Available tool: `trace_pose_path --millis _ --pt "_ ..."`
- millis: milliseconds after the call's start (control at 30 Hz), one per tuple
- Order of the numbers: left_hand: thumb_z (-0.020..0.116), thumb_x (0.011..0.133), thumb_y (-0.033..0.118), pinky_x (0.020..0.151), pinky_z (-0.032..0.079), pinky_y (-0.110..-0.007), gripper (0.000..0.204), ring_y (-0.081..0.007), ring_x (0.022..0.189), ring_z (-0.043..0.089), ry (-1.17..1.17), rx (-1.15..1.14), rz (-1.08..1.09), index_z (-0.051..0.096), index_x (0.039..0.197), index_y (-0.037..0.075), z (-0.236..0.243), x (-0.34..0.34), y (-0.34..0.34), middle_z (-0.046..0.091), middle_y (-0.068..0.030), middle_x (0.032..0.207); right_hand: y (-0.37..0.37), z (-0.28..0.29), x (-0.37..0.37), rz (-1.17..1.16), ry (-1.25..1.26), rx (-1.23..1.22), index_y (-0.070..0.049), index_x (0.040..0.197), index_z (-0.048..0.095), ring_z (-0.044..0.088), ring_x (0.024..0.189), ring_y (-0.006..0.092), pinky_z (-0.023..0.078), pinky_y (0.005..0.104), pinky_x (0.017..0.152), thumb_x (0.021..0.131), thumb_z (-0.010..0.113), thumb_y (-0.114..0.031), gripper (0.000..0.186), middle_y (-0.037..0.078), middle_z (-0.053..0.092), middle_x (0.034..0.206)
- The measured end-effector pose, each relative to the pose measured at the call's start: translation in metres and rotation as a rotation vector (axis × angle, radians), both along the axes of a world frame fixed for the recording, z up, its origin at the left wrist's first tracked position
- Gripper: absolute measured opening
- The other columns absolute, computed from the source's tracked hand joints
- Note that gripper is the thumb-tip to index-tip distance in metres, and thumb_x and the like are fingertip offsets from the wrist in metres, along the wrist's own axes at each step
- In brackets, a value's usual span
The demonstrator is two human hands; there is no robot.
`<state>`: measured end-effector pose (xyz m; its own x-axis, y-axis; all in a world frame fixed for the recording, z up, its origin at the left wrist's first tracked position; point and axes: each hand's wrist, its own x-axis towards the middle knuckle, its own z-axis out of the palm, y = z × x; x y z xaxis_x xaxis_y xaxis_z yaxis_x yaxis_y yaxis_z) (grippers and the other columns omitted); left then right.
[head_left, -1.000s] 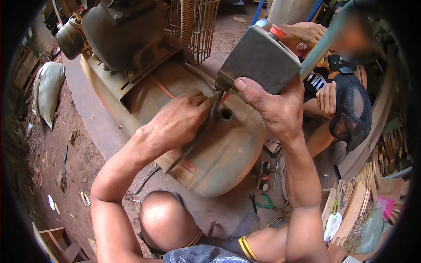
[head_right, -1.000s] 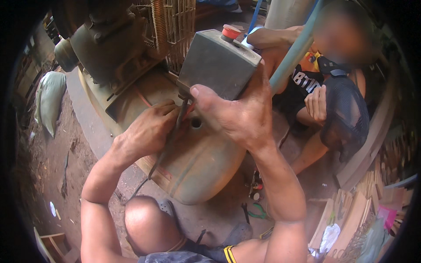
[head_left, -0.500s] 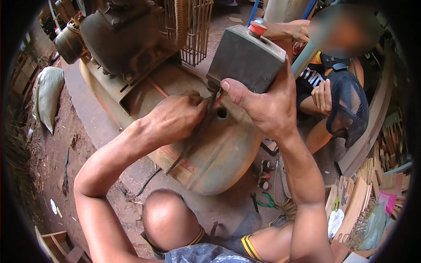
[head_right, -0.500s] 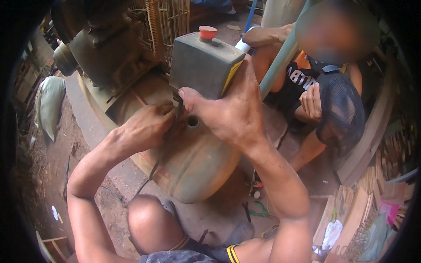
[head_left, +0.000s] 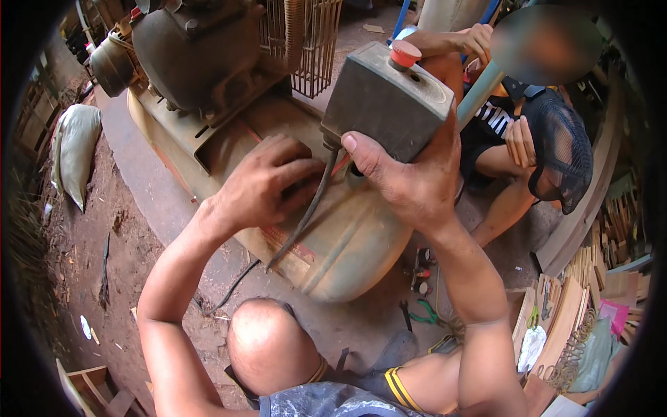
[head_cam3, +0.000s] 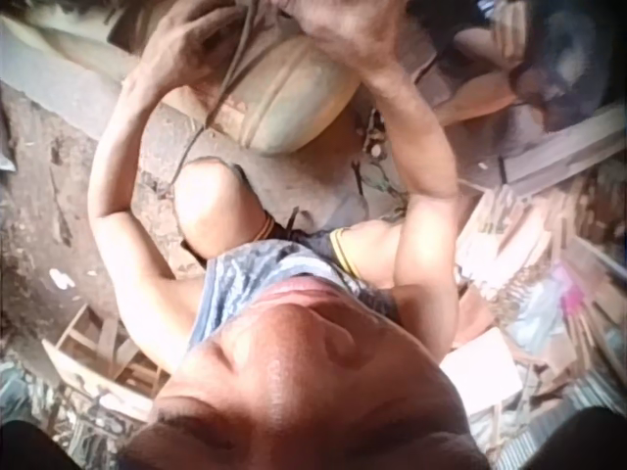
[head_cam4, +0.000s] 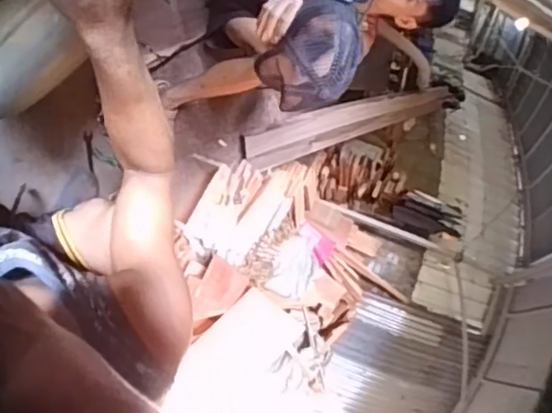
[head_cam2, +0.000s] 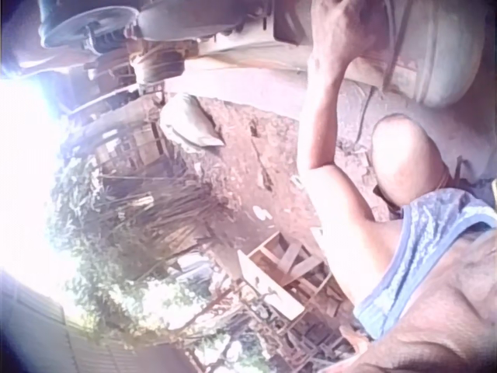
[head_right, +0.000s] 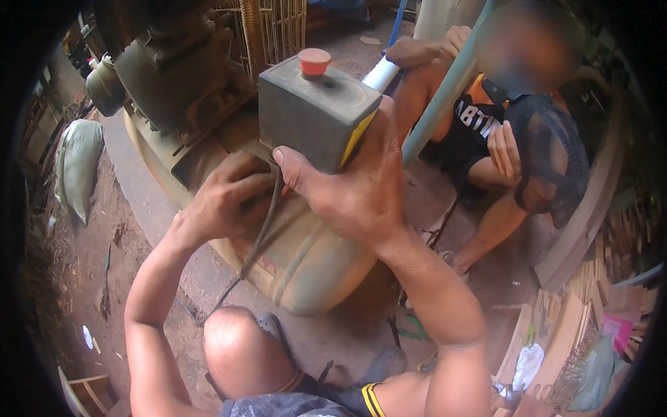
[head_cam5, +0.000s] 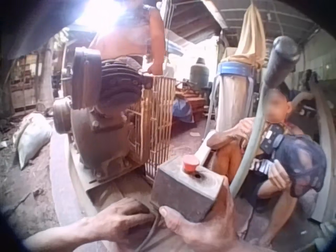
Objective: Assembling and checking the pressure regulator manifold on an air compressor tank.
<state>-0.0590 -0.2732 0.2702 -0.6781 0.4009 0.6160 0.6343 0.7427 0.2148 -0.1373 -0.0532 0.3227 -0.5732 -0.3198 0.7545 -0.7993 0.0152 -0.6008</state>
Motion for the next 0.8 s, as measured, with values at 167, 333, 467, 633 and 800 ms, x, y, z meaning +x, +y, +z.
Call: trace_pose_path --millis 167,333,467,633,800 --pt "0.085 0.078 0.013 0.078 0.054 -0.043 0.033 -0.0319 0.090 0.065 -0.028 0.040 -0.051 0.074 0.108 0.005 -0.004 -0.002 -0.002 0.065 -0.0129 0.098 -0.002 -0.012 -0.001 0.057 -0.036 -0.062 0.003 0.133 0.049 0.064 0.107 0.0242 0.054 0.0379 0.092 0.076 0.090 -0.017 0.073 0.014 0.059 0.119" --pt "0.086 0.079 0.015 0.075 0.054 -0.043 0.028 -0.0315 0.089 0.064 0.021 0.069 0.020 0.074 0.102 0.004 -0.011 -0.001 0.004 0.064 -0.0129 0.096 -0.003 -0.015 -0.004 0.120 -0.078 -0.128 0.002 0.131 0.053 0.065 0.105 0.0245 0.054 0.0389 0.092 0.075 0.091 -0.018 0.071 0.013 0.060 0.121" --pt "0.082 0.081 0.017 0.074 0.051 -0.041 0.021 -0.0301 0.083 0.059 0.065 0.068 0.015 0.070 0.095 0.007 -0.014 -0.004 0.008 0.058 -0.0098 0.088 -0.001 -0.013 -0.007 0.070 -0.017 -0.061 0.001 0.129 0.056 0.066 0.104 0.0246 0.055 0.0390 0.091 0.075 0.091 -0.018 0.067 0.013 0.061 0.119" --pt "0.079 0.085 0.019 0.071 0.047 -0.043 0.020 -0.0313 0.079 0.055 0.018 0.057 -0.003 0.064 0.089 0.006 -0.015 -0.010 0.008 0.054 -0.0109 0.083 0.004 -0.007 -0.006 0.040 -0.167 0.035 0.001 0.130 0.056 0.067 0.104 0.0259 0.055 0.0398 0.091 0.074 0.092 -0.020 0.070 0.015 0.063 0.117" --pt "0.078 0.086 0.018 0.069 0.045 -0.043 0.021 -0.0320 0.079 0.054 0.056 0.032 -0.015 0.062 0.089 0.005 -0.014 -0.012 0.008 0.053 -0.0120 0.083 0.002 -0.002 -0.005 0.031 -0.099 0.035 0.002 0.128 0.056 0.068 0.101 0.0224 0.055 0.0358 0.088 0.075 0.090 -0.016 0.066 0.014 0.066 0.116"
